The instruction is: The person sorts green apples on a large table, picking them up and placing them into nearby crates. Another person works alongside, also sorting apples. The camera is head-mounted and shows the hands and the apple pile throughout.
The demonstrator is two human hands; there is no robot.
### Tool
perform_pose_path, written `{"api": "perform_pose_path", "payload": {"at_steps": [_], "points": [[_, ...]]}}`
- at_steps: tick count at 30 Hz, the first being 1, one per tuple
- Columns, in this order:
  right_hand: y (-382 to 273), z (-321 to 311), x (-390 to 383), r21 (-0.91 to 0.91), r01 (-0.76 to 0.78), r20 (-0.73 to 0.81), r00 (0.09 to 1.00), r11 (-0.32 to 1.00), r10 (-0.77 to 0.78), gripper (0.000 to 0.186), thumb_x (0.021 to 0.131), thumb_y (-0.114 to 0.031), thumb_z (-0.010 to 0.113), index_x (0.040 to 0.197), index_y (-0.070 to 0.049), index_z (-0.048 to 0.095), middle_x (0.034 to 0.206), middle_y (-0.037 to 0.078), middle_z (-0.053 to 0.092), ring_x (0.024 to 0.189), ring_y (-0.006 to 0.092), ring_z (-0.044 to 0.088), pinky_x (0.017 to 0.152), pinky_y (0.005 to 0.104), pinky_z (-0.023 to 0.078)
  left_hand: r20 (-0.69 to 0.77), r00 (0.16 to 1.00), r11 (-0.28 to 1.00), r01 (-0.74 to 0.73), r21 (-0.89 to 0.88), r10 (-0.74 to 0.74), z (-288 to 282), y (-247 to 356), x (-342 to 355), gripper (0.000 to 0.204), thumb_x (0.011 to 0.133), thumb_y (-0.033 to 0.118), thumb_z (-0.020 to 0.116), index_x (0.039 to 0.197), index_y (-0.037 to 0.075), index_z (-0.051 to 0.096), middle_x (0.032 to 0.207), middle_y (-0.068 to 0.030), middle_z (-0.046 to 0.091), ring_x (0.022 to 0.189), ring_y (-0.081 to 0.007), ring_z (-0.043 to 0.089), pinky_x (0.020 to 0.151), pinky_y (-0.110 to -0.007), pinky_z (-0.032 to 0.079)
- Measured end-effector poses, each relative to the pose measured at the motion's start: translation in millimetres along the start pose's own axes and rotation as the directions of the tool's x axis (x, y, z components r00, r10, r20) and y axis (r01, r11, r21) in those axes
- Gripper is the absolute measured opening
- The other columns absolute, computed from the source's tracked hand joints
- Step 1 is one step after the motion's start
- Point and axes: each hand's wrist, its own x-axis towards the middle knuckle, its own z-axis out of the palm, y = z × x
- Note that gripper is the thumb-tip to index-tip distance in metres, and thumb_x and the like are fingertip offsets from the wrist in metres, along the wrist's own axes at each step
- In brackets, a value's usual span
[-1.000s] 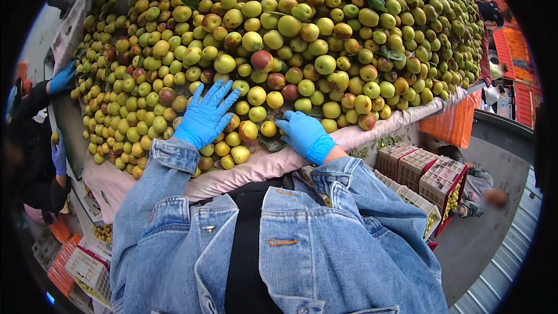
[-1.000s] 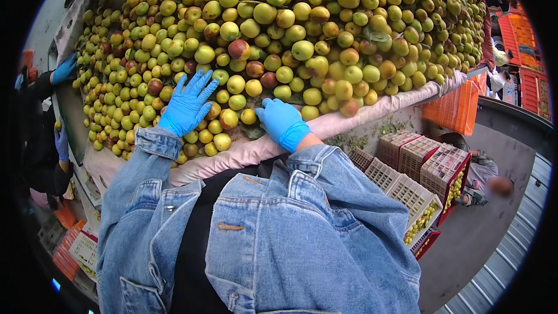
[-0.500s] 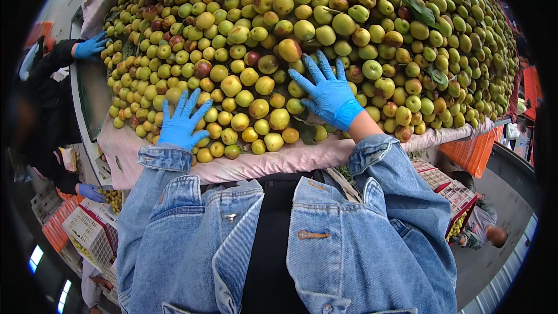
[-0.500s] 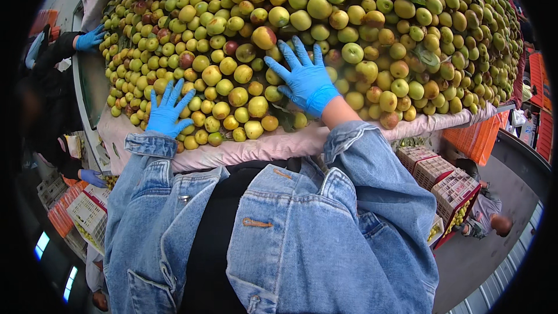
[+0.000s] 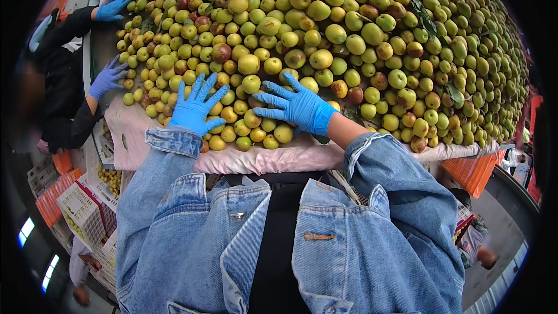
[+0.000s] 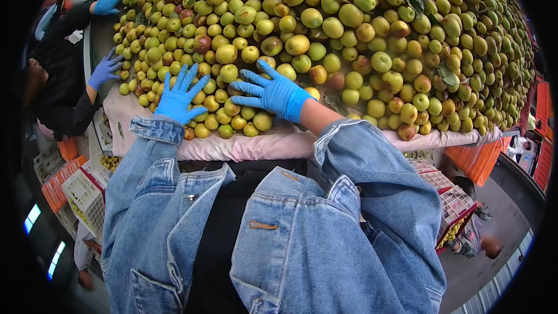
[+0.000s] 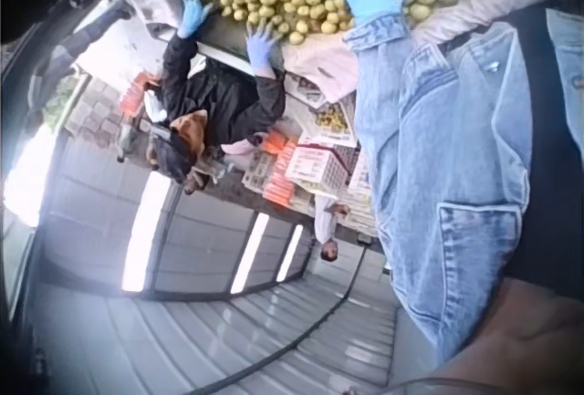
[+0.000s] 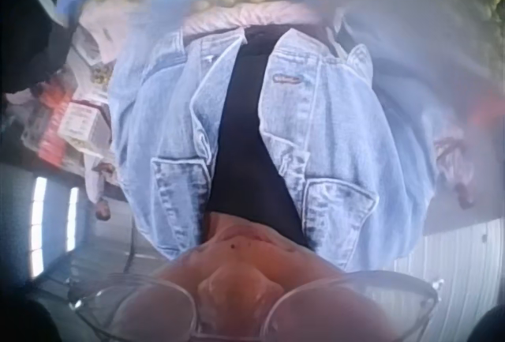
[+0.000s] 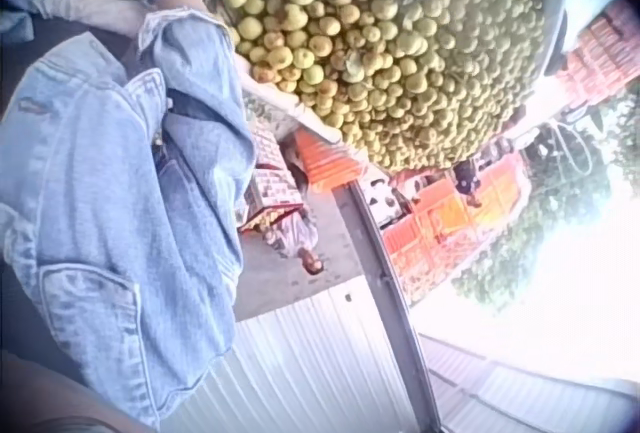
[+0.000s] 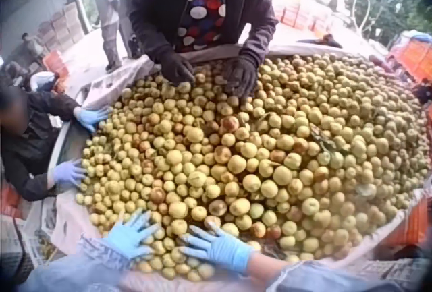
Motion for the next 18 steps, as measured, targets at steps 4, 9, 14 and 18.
{"api": "perform_pose_path", "payload": {"at_steps": [4, 9, 14, 18], "points": [[5.7, -23.8, 2.4, -0.064, -0.388, -0.029, 0.922, 0.919, 0.387, 0.073, 0.077, -0.029, 0.062, 0.141, -0.024, 0.027, 0.146, 0.006, 0.026, 0.137, 0.028, 0.021, 0.106, 0.0625, 0.012, -0.042, 0.97, 0.968, 0.243, 0.061, -0.241, 14.3, -72.1, -14.5, 0.088, 0.073, 0.04, 0.069, 0.144, 0.034, 0.016, 0.152, -0.0023, 0.006, 0.139, -0.0269, 0.011, 0.107, -0.059, 0.011], [-10.6, -53.0, -33.2, 0.109, -0.267, 0.201, 0.949, 0.957, 0.242, 0.093, 0.064, -0.047, 0.072, 0.142, -0.03, 0.024, 0.148, 0.008, 0.021, 0.137, 0.0349, 0.017, 0.105, 0.0631, 0.013, -0.173, 0.985, 0.975, -0.035, -0.221, -0.004, 0.9, -56.9, -31.4, 0.084, 0.074, 0.043, 0.066, 0.144, 0.031, 0.021, 0.152, -0.0076, 0.007, 0.139, -0.0305, 0.009, 0.108, -0.058, 0.007], [-23.8, -18.0, 21.4, 0.166, -0.009, 0.101, 0.995, 0.986, -0.008, 0.093, 0.062, -0.057, 0.068, 0.141, -0.031, 0.026, 0.15, 0.002, 0.018, 0.138, 0.0305, 0.013, 0.105, 0.0653, 0.01, -0.013, 0.959, 0.934, -0.28, -0.223, 0.284, 13.2, -4.7, -22.1, 0.086, 0.07, 0.049, 0.066, 0.143, 0.028, 0.026, 0.151, -0.0103, 0.01, 0.139, -0.0306, 0.01, 0.107, -0.06, 0.005], [-16.8, -4.6, 67.8, 0.198, -0.048, -0.036, 0.998, 0.979, 0.056, 0.085, 0.069, -0.055, 0.064, 0.141, -0.027, 0.028, 0.145, 0.004, 0.028, 0.135, 0.0285, 0.023, 0.107, 0.0603, 0.011, 0.007, 0.969, 0.967, -0.247, -0.062, 0.248, 24.1, -30.6, -19.9, 0.079, 0.071, 0.047, 0.065, 0.14, 0.032, 0.03, 0.151, -0.0071, 0.014, 0.139, -0.0268, 0.014, 0.107, -0.06, 0.005]]}}
